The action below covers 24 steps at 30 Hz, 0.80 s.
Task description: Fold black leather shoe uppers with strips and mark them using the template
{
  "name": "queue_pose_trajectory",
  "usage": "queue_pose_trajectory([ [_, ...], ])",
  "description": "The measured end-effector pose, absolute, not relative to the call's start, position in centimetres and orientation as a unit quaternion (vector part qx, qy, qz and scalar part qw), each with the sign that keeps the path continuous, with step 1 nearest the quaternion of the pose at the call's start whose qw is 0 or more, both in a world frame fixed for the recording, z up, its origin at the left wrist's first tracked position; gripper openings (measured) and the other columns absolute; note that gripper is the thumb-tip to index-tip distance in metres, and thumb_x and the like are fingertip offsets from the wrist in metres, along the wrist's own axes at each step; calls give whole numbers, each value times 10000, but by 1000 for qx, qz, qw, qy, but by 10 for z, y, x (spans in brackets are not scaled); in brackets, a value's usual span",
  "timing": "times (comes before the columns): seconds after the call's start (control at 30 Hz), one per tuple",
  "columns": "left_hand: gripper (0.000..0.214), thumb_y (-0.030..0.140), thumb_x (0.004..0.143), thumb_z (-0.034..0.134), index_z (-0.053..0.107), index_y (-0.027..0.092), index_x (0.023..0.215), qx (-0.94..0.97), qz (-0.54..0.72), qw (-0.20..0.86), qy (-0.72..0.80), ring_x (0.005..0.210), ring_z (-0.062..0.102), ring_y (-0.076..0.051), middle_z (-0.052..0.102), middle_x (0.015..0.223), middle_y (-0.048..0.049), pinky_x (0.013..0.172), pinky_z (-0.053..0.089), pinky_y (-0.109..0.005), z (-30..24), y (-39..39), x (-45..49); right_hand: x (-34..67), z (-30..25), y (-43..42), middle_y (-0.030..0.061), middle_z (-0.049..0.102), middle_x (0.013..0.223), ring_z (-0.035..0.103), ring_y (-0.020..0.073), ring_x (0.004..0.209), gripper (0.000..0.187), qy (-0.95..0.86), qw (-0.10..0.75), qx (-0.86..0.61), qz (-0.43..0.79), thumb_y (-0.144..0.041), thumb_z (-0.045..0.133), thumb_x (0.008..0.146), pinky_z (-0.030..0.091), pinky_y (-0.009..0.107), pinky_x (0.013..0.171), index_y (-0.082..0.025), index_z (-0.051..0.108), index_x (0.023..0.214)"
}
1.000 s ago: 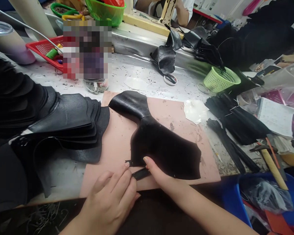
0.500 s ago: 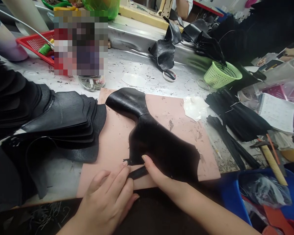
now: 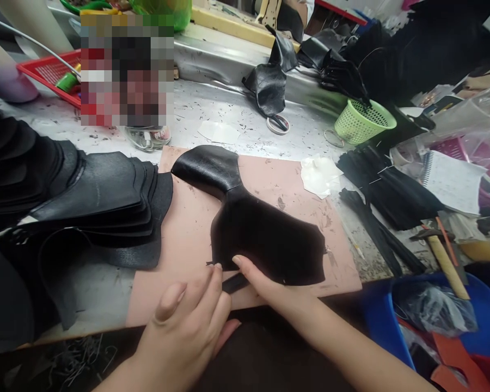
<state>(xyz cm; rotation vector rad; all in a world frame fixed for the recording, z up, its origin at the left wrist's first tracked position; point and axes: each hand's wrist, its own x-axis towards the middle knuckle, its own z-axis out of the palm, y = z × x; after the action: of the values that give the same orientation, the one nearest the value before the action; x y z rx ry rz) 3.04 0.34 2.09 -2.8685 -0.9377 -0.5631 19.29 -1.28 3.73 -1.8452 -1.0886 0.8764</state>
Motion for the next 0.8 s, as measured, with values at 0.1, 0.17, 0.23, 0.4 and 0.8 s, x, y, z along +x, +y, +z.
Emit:
queue_pose_trajectory([
  [0.1,246,336,877,419,619,207,813,-924,-193,23,-328,993,580,-229,688,1055,-78,781,280,-343,20,-1,34,204,49,-11,27,702,945,650,218,916,257,-437,423,-716,343,-353,656,707,517,319,865,-215,693,920],
  [0.17,267,334,878,402,614,210,774,-928,-195,38,-314,969,589,-221,696,1035,-82,776,282,-341,22,-1,36,210,50,-13,49,694,973,632,242,969,301,-425,422,-733,323,-364,648,704,505,346,886,-195,679,951],
  [0.23,273,318,876,392,617,205,769,-931,-196,58,-302,916,607,-212,707,1006,-94,770,292,-341,25,1,36,212,45,-16,75,681,1016,611,262,1014,350,-409,418,-755,297,-365,649,701,501,356,895,-171,667,991],
  [0.4,351,317,882,398,614,114,1069,-921,-203,40,-330,892,622,-240,697,1034,-131,772,311,-370,24,-1,37,212,34,-18,50,694,966,620,241,993,252,-449,425,-736,276,-300,607,733,497,337,896,-183,684,943],
  [0.8,459,406,888,382,579,108,1178,-920,-186,8,-344,947,594,-300,665,1110,-133,837,320,-427,16,-2,38,221,37,-24,69,663,915,634,220,844,240,-558,373,-697,254,-202,558,748,502,330,821,-171,630,975],
])
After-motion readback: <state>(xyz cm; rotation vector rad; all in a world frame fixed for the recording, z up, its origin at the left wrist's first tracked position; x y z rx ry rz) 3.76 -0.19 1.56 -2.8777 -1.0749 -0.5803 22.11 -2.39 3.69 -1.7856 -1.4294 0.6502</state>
